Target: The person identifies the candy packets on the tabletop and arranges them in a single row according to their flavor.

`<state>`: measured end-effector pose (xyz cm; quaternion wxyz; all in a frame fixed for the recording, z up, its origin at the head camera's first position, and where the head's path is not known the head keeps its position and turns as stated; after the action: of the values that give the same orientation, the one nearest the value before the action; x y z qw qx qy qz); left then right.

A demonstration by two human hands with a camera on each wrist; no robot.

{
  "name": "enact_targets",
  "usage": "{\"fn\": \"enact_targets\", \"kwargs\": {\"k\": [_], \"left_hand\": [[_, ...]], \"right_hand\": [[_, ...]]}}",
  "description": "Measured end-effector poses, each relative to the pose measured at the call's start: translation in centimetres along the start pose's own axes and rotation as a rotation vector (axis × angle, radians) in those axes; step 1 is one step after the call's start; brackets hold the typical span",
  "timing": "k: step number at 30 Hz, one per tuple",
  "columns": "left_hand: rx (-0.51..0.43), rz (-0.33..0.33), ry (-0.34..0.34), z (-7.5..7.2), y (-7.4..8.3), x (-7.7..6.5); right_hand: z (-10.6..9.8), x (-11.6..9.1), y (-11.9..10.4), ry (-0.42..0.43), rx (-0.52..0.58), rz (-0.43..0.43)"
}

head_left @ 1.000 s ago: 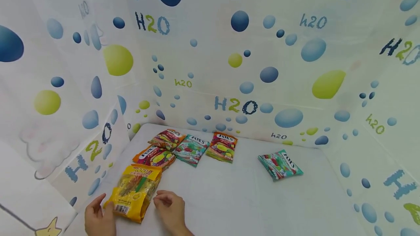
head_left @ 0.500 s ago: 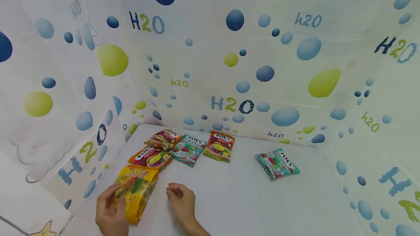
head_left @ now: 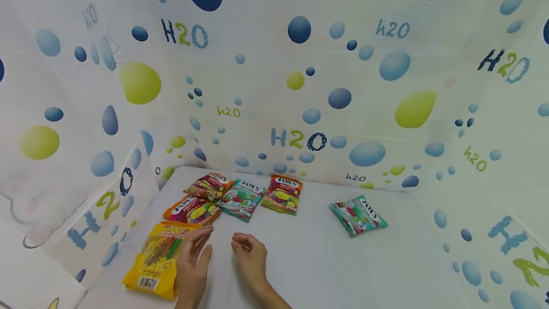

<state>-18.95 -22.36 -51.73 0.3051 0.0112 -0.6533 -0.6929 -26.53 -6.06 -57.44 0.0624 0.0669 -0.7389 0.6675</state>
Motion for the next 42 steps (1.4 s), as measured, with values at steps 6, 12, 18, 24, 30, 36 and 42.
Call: {"fn": "enact_targets", "kwargs": {"k": [6, 12, 18, 24, 30, 36, 42], "left_hand": [[0.004, -0.056, -0.114, 3.4, -2.1, 0.8], [0.059, -0.136, -0.177, 5.5, -4.6, 1.9], [0.1, -0.153, -0.231, 7.5, -6.0, 2.7], [0.146, -0.184, -0.27, 9.1, -7.2, 3.3], [0.186, -0.185, -0.314, 10.4, -8.0, 4.0], [0.222, -0.206, -0.329, 11.6, -8.7, 4.6], [0.22, -0.237, -0.332, 12.6, -9.6, 5.1]], "right_hand": [[-2.7, 1.5, 0.8, 0.04, -0.051, 0.02], [-5.3, 3.1, 1.5, 0.089, -0.096, 0.044], [-7.5, 4.2, 1.6, 0.158, -0.122, 0.04], [-8.9, 5.1, 1.9, 0.206, -0.146, 0.058], [-9.9, 5.8, 2.2, 0.23, -0.223, 0.061], [-11.3, 6.7, 3.1, 0.262, -0.261, 0.081], [-12.7, 7.8, 3.6, 0.288, -0.322, 0.101]]}}
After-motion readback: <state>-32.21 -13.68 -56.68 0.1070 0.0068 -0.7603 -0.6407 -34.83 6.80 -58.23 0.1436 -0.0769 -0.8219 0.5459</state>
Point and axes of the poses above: each hand's wrist, its own x-axis towards the middle knuckle, its own z-axis out of the palm, y = z × x, the point moved 9 cm from there along x, towards the middle knuckle, and after that the axes turned 8 degrees about -x, right-handed, at the moved point
